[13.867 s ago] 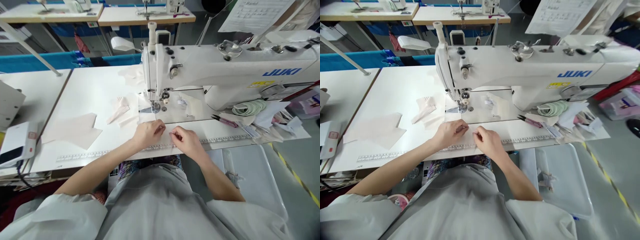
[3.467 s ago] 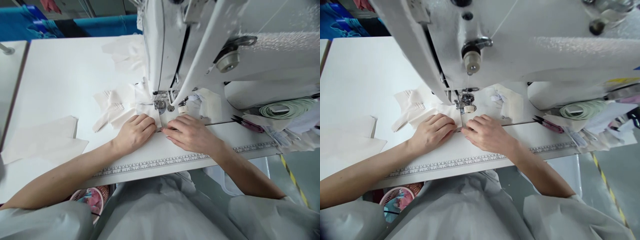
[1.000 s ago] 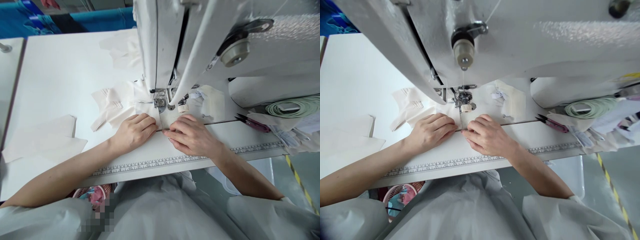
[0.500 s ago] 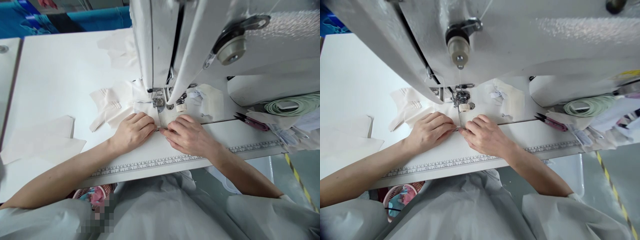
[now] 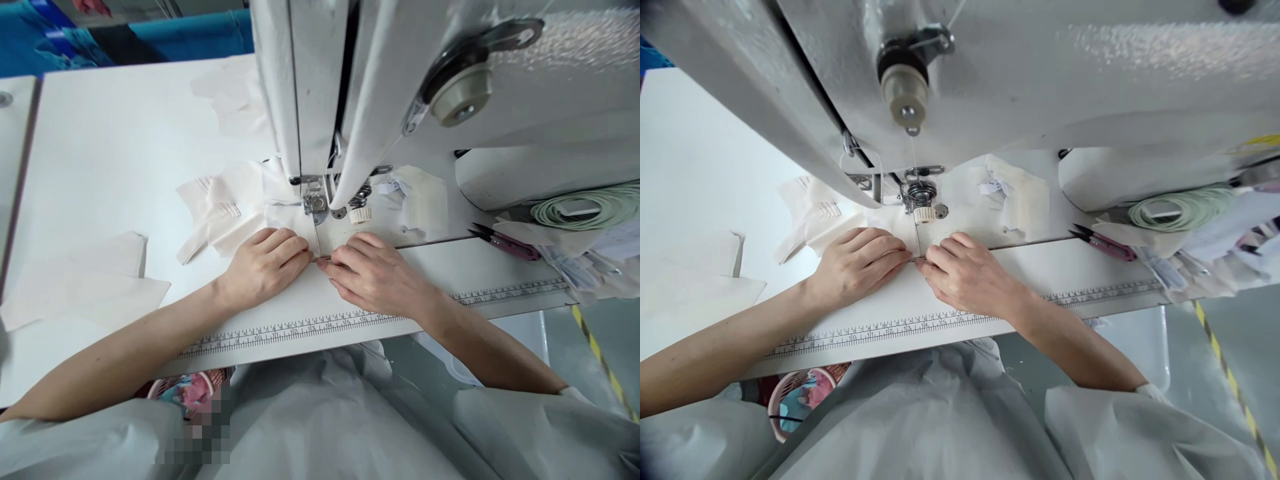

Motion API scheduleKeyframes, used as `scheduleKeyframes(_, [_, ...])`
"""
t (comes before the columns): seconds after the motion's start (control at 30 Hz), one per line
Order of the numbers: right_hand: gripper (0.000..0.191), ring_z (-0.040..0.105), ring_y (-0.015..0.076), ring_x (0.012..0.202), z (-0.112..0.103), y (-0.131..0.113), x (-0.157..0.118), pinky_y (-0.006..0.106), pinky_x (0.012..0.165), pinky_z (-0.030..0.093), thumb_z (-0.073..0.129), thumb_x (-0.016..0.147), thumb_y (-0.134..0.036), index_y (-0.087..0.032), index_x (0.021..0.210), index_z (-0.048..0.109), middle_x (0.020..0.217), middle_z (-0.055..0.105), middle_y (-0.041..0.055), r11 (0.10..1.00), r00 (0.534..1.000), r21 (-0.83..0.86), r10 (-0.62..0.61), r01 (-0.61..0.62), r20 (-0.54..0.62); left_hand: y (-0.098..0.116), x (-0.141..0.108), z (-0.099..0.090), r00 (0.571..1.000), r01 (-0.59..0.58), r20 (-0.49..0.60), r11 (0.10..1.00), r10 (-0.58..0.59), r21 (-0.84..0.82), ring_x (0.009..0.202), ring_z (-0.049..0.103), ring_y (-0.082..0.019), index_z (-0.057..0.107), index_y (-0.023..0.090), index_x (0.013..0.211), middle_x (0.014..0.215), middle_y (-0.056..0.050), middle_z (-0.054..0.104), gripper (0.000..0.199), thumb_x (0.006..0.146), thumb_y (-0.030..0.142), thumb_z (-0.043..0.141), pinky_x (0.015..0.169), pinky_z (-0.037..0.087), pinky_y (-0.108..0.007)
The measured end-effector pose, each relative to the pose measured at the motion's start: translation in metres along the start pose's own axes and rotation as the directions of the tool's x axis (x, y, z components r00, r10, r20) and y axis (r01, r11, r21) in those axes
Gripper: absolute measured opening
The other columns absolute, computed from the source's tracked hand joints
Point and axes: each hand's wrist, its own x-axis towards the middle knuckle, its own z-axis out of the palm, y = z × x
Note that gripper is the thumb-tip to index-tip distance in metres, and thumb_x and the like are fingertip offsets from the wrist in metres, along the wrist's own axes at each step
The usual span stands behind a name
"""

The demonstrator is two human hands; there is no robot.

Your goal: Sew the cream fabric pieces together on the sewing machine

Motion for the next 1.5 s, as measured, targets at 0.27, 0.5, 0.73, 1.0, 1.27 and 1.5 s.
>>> scheduleKeyframes(0.27, [0.023, 0.052, 0.0163, 0.078, 0.0003, 0.0023, -0.0020, 0.036, 0.082, 0.042, 0.046, 0.095, -0.014, -0.015, 0.106, 0.067, 0.083, 0.063, 0.0032, 1.000, 1.000, 0.013, 0.005, -0.005, -0.013, 0.0000, 0.0005, 0.0009, 1.000, -0.007, -0.006, 1.000, 0.006, -0.022, 0.079, 0.061, -0.019, 0.064, 0.013, 0.096, 0.092, -0.006, 0.071, 0.007, 0.092, 0.010, 0.059, 0.061, 0.047, -0.032])
scheduleKeyframes(0.5, [0.024, 0.055, 0.0170, 0.080, 0.0010, 0.0089, -0.0050, 0.036, 0.084, 0.043, 0.049, 0.095, -0.016, -0.014, 0.109, 0.068, 0.085, 0.065, 0.0046, 0.998, 0.996, 0.043, 0.039, -0.036, -0.075, 0.0012, -0.0006, 0.0048, 0.999, 0.039, -0.020, 0.998, -0.040, -0.059, 0.079, 0.060, -0.018, 0.063, 0.016, 0.097, 0.092, -0.005, 0.070, 0.008, 0.095, 0.014, 0.055, 0.062, 0.048, -0.031])
scheduleKeyframes(0.73, [0.028, 0.055, 0.0177, 0.082, 0.0010, 0.0079, -0.0045, 0.037, 0.084, 0.043, 0.048, 0.095, -0.018, -0.016, 0.114, 0.067, 0.087, 0.064, 0.0051, 0.999, 0.999, 0.029, 0.045, -0.044, -0.020, 0.0005, -0.0011, 0.0070, 0.995, 0.093, -0.032, 0.986, -0.098, -0.137, 0.078, 0.060, -0.017, 0.064, 0.015, 0.095, 0.092, -0.005, 0.070, 0.006, 0.094, 0.017, 0.058, 0.063, 0.050, -0.030])
scheduleKeyframes(1.0, [0.029, 0.056, 0.0187, 0.083, 0.0013, 0.0067, -0.0028, 0.036, 0.084, 0.042, 0.047, 0.097, -0.021, -0.014, 0.117, 0.067, 0.088, 0.063, 0.0056, 0.998, 0.998, 0.002, 0.066, -0.066, -0.004, -0.0011, -0.0025, 0.0085, 0.987, 0.152, -0.018, 0.955, -0.162, -0.254, 0.080, 0.061, -0.016, 0.066, 0.016, 0.093, 0.093, -0.006, 0.070, 0.007, 0.094, 0.018, 0.059, 0.068, 0.052, -0.031])
scheduleKeyframes(1.27, [0.030, 0.052, 0.0183, 0.082, 0.0015, 0.0062, -0.0029, 0.035, 0.084, 0.039, 0.048, 0.097, -0.022, -0.014, 0.120, 0.065, 0.088, 0.062, 0.0056, 0.999, 0.999, -0.005, 0.050, -0.050, 0.015, -0.0016, 0.0003, 0.0045, 0.972, 0.223, -0.006, 0.924, -0.237, -0.312, 0.078, 0.061, -0.016, 0.063, 0.015, 0.092, 0.089, -0.006, 0.070, 0.007, 0.095, 0.018, 0.057, 0.071, 0.053, -0.030])
scheduleKeyframes(1.5, [0.026, 0.048, 0.0188, 0.079, -0.0027, 0.0021, 0.0014, 0.035, 0.081, 0.038, 0.049, 0.096, -0.019, -0.015, 0.113, 0.067, 0.084, 0.063, 0.0041, 0.992, 1.000, -0.122, 0.018, -0.016, 0.015, 0.0007, -0.0001, 0.0037, 0.975, 0.215, 0.000, 0.937, -0.224, -0.276, 0.077, 0.060, -0.016, 0.062, 0.015, 0.094, 0.090, -0.006, 0.070, 0.006, 0.095, 0.018, 0.057, 0.070, 0.053, -0.030])
